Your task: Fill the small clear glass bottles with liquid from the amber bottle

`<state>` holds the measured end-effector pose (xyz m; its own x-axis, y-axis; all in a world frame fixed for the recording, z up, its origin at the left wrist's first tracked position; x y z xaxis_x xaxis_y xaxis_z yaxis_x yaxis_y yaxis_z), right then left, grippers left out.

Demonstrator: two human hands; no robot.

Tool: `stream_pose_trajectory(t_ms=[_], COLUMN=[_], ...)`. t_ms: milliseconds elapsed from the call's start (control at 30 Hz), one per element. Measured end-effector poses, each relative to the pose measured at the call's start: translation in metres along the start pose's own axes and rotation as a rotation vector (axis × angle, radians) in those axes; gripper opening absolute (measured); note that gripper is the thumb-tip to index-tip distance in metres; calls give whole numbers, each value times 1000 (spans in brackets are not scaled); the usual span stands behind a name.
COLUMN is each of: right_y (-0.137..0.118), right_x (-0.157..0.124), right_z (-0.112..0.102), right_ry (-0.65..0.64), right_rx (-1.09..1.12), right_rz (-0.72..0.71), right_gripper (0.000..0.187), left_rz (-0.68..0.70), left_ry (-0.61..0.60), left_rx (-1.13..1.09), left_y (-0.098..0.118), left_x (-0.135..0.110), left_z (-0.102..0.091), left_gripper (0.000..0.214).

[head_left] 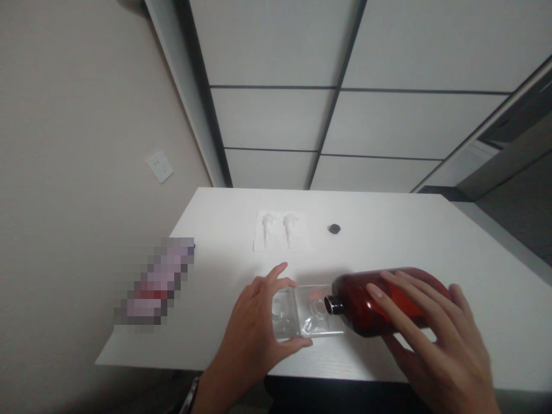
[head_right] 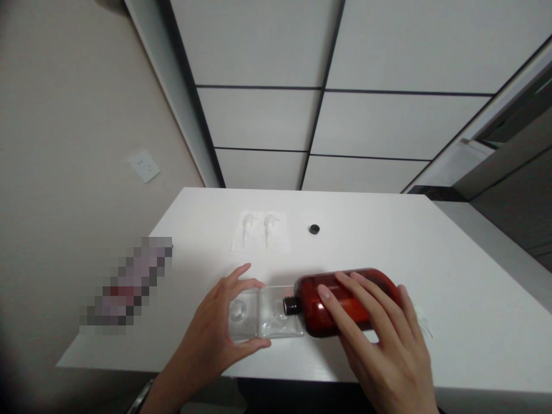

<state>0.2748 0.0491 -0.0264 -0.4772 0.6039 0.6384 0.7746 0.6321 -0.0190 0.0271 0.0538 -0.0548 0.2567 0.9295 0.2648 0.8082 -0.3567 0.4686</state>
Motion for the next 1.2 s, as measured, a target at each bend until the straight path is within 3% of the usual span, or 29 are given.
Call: stream_pose_trajectory(t_ms=[167, 333, 767, 1200], right_y=[-1, -1, -2, -2], right_x=[1, 2, 2, 1], right_z=[0, 0, -3, -4], right_ry=[-6, -5, -30, -30], right_rx=[-15, -17, -35, -49], right_rz=[-7, -3, -4, -11], right_gripper=[83, 84, 86, 86], left_rz=[14, -7, -1, -14], left_ry=[8, -21, -43, -57], left_rx=[-4, 13, -6, -5], left_y=[-1, -1, 3, 2], left_x=[0, 0, 4, 5], left_z=[0, 1, 0, -1], left_gripper=[105, 128, 155, 150])
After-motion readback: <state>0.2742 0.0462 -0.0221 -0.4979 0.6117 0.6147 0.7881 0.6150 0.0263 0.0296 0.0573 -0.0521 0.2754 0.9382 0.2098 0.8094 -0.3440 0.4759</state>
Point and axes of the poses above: each hand's wrist, its own x-axis towards the middle knuckle, its own z-axis out of the palm, y = z × x, the point moved 4 cm from there along x, towards the middle knuckle, and after that the axes turned 9 degrees about x, right-handed, at the moved point
